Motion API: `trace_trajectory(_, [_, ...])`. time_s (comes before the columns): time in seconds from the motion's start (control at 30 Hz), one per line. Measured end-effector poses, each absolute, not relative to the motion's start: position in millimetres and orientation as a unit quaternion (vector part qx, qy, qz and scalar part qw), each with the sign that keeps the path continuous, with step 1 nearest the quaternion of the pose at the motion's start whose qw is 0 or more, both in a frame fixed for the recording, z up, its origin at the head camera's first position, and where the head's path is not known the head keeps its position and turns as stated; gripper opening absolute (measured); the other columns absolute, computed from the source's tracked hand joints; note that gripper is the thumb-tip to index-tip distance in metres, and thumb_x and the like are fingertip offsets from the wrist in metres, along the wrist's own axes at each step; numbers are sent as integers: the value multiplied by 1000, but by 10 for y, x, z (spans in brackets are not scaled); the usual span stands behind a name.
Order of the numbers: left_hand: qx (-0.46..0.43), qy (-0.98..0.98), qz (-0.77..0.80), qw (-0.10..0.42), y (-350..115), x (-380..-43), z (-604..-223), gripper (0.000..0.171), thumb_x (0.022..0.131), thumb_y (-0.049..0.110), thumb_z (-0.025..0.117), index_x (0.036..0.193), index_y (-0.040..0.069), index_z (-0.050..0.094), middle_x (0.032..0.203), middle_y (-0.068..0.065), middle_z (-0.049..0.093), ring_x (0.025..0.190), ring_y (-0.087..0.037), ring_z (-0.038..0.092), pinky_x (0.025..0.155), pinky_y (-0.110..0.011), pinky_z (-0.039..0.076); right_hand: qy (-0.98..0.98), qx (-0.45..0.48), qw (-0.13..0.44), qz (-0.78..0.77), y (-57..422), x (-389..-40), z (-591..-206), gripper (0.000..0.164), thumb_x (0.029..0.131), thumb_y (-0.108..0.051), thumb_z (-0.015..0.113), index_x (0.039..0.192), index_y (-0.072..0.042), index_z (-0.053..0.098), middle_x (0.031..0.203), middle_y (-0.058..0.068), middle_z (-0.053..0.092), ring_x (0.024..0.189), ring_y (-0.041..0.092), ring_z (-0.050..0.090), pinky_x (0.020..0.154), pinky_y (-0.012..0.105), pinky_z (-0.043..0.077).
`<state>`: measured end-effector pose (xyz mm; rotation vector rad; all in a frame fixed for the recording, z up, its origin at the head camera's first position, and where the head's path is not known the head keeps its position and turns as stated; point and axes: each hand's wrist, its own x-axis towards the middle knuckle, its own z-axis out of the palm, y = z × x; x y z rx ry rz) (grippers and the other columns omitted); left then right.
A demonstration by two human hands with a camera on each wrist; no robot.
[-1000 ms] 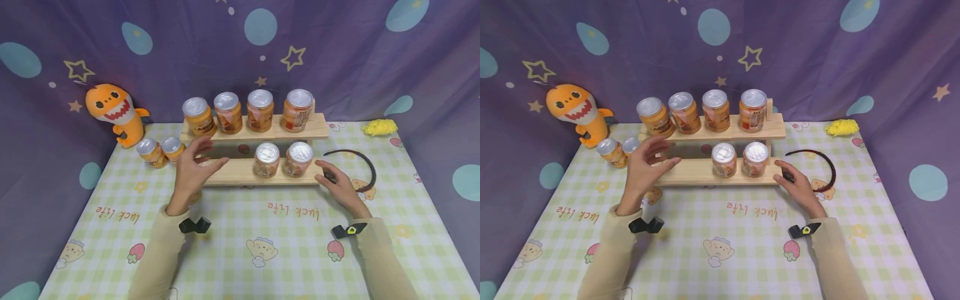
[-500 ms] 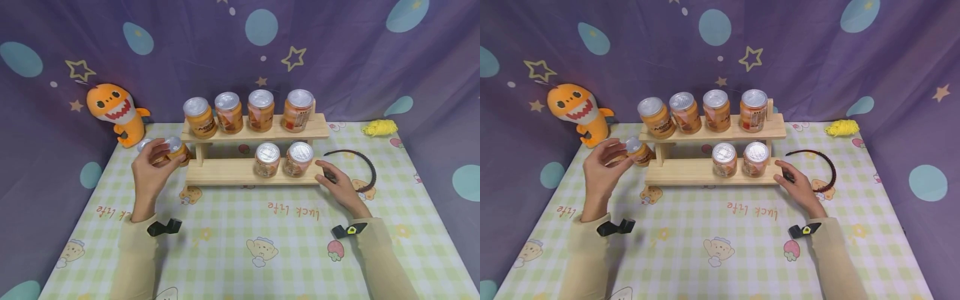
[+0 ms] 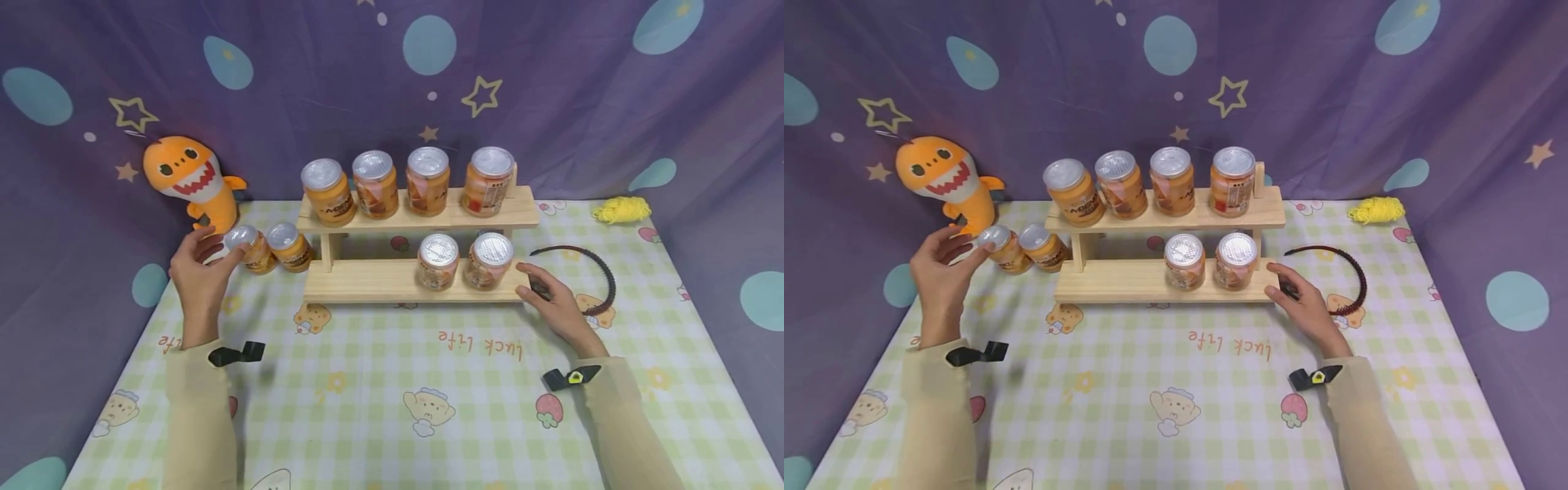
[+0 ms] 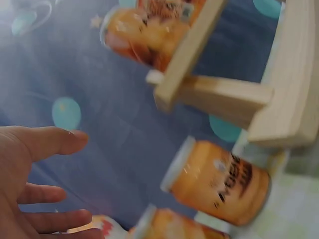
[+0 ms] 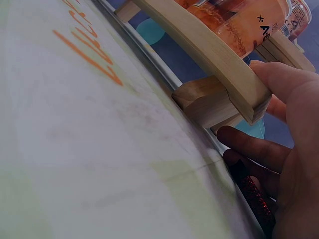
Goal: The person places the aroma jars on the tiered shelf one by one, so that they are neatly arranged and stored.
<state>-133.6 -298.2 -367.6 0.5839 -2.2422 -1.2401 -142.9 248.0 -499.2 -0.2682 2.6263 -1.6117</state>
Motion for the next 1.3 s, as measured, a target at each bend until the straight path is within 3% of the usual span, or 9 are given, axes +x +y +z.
trace_trajectory(0.27, [257, -822, -456, 222, -3174, -1509, -3968, 57, 80, 24, 81, 132, 11, 61, 126, -11, 64, 109, -18, 58, 92, -18, 47, 849, -84, 29, -521, 2471, -1422, -4985, 49, 100, -26, 61, 146, -13, 50, 147, 17, 55, 110, -20, 49, 94, 2, 37])
trace_trajectory(0.43, [265, -816, -469, 209, -3214, -1612, -4092, 62, 79, 23, 81, 134, 9, 58, 122, -7, 63, 103, -13, 58, 80, -13, 45, 851, -84, 27, -518, 2473, -1417, -4982, 48, 100, -26, 61, 146, -13, 50, 146, 17, 55, 109, -21, 49, 93, 2, 37])
trace_trajectory(0.6, [281, -811, -481, 181, -3237, -1714, -4142, 69, 77, 30, 85, 138, 14, 55, 120, 1, 59, 97, -4, 54, 79, -13, 44, 850, -88, 19, -520, 2474, -1417, -4978, 48, 100, -24, 61, 145, -12, 51, 145, 19, 56, 109, -20, 49, 93, 2, 37])
trace_trajectory(1.0, [277, -808, -494, 164, -3267, -1824, -4227, 68, 79, 28, 83, 140, 13, 56, 133, -6, 59, 111, -9, 55, 100, -26, 48, 850, -87, 24, -520, 2470, -1427, -4984, 48, 101, -25, 61, 146, -12, 50, 146, 18, 55, 109, -20, 49, 93, 3, 37])
trace_trajectory(1.3, [314, -812, -463, 168, -3308, -1874, -4236, 68, 73, 33, 88, 134, 14, 64, 121, -2, 64, 95, -4, 56, 84, -17, 48, 851, -86, 23, -518, 2479, -1430, -4987, 48, 101, -25, 61, 146, -12, 50, 146, 18, 55, 109, -21, 49, 93, 3, 37])
